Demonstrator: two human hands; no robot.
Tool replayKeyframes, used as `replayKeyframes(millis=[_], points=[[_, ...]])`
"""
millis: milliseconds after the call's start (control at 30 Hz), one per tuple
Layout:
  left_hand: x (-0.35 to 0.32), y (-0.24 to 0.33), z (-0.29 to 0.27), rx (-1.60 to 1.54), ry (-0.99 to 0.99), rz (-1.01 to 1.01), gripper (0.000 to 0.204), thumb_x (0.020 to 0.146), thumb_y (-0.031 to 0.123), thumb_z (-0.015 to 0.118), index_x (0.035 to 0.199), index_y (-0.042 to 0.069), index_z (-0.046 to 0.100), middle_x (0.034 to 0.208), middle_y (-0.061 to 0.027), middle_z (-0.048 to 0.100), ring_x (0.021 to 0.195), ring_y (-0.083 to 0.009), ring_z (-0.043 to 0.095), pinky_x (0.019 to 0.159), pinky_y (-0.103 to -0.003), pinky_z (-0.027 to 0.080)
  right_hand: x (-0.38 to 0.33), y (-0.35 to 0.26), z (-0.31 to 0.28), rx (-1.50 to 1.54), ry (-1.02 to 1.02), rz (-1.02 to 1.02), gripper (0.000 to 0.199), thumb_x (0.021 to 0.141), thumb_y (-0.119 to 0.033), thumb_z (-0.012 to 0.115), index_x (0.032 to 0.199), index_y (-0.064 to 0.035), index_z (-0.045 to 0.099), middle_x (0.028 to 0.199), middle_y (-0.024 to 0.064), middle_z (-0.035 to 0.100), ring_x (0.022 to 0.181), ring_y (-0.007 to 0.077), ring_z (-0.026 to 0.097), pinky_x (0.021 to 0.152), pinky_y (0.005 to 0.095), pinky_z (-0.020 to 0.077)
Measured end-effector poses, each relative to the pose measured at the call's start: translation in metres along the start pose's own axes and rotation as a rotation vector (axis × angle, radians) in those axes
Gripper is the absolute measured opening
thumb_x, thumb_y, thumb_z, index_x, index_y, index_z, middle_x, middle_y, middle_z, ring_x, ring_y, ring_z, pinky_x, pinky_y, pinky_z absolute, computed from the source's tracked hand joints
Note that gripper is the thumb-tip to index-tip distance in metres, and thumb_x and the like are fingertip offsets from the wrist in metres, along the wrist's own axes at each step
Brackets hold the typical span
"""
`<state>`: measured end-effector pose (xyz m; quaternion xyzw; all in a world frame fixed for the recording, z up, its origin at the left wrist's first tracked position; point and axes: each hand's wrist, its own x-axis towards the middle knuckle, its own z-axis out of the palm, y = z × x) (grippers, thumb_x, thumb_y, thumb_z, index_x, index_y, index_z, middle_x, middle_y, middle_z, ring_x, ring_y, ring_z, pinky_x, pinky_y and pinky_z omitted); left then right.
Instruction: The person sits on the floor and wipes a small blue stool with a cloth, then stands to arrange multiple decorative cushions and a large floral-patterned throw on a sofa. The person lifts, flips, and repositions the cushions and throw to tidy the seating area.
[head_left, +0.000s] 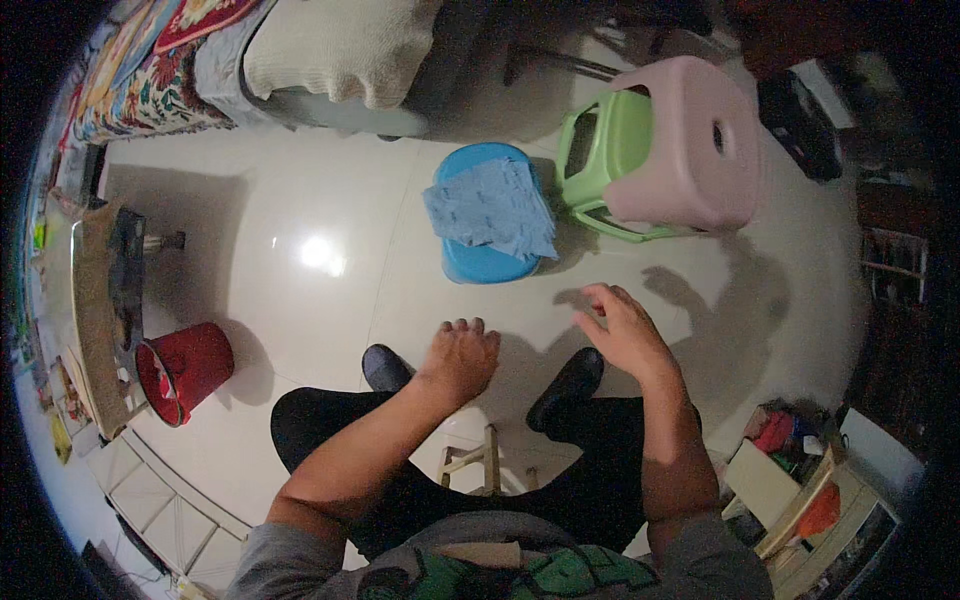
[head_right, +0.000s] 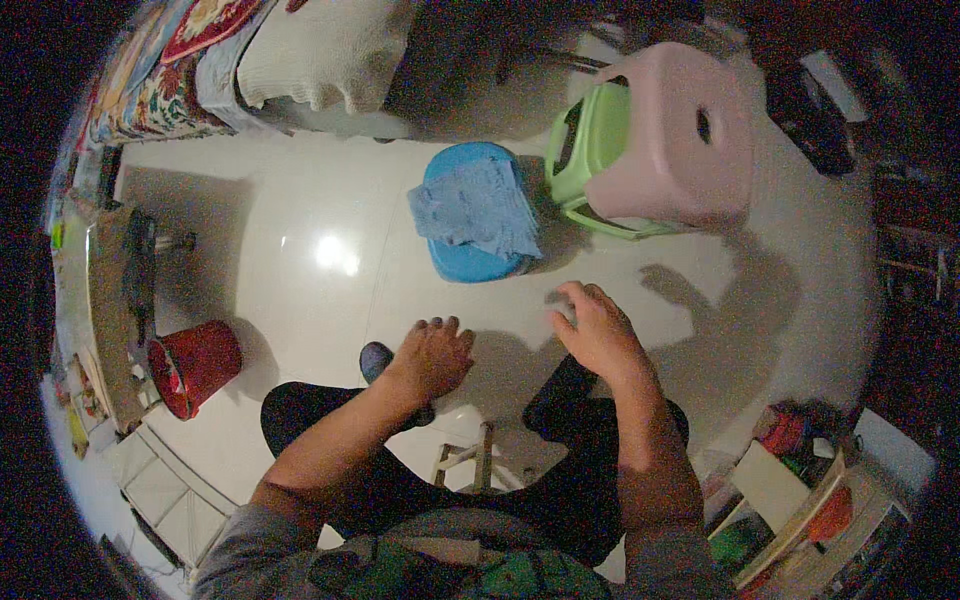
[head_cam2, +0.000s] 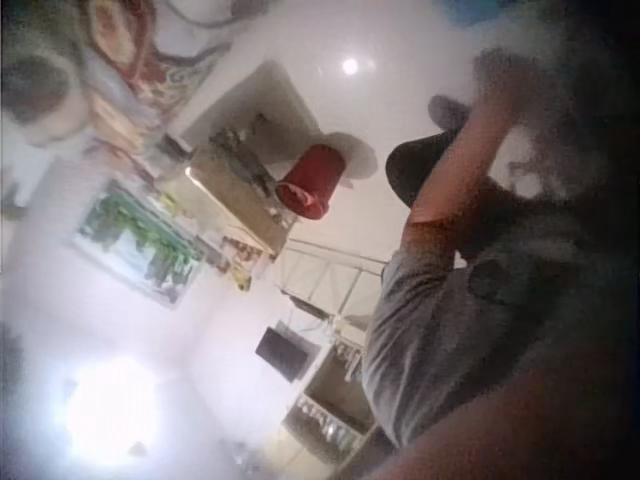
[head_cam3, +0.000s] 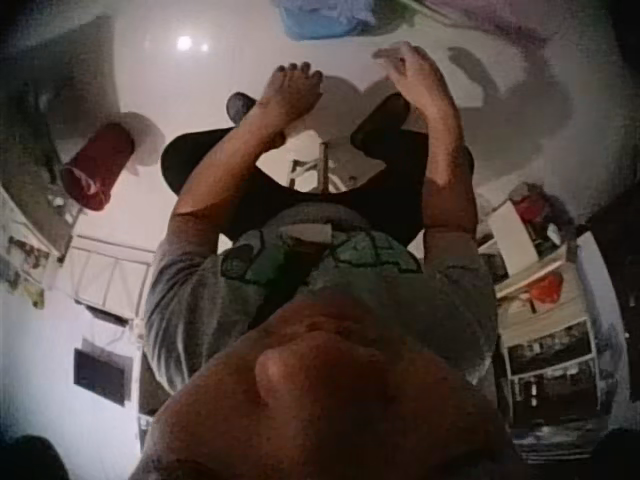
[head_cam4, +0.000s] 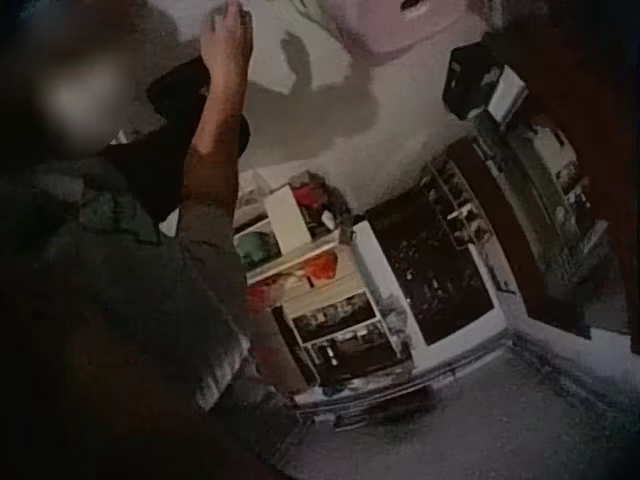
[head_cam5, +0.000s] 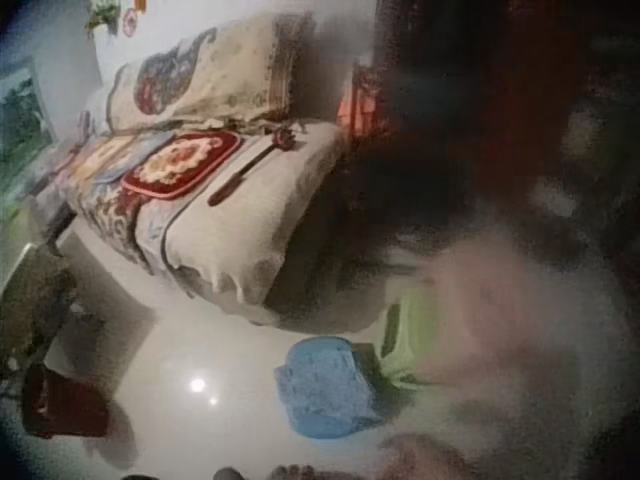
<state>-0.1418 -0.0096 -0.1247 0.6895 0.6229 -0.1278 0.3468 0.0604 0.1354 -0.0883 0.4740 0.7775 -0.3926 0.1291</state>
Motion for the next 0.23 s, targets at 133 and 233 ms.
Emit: replayKeyframes(millis=[133,233], points=[[-0.004,0.003,0.008,-0.045,0.174,0.097,0.029,0.086,0.028,0.058,0.100,0.003,0.061,0.099,-0.0163,0.062,0.094,-0.0303,0.062,0.082,-0.044,0.049,-0.021,-0.009,-0.001,0.063,0.066,-0.083,0.042,0.089,-0.028,0.062,0.122,-0.0034,0.052,0.110,0.0177,0.060,0.100,0.0291,0.060,0.085,0.0392,0.0482],[-0.007,0.014,0.015,0.024,0.218,0.123,0.033,0.087,0.034,0.058,0.098,0.003,0.059,0.096,-0.0175,0.062,0.093,-0.0347,0.063,0.081,-0.046,0.051,-0.034,0.001,0.005,0.028,0.089,-0.128,0.041,0.088,-0.029,0.063,0.119,-0.0032,0.055,0.104,0.0166,0.062,0.096,0.0284,0.061,0.083,0.0385,0.0486]])
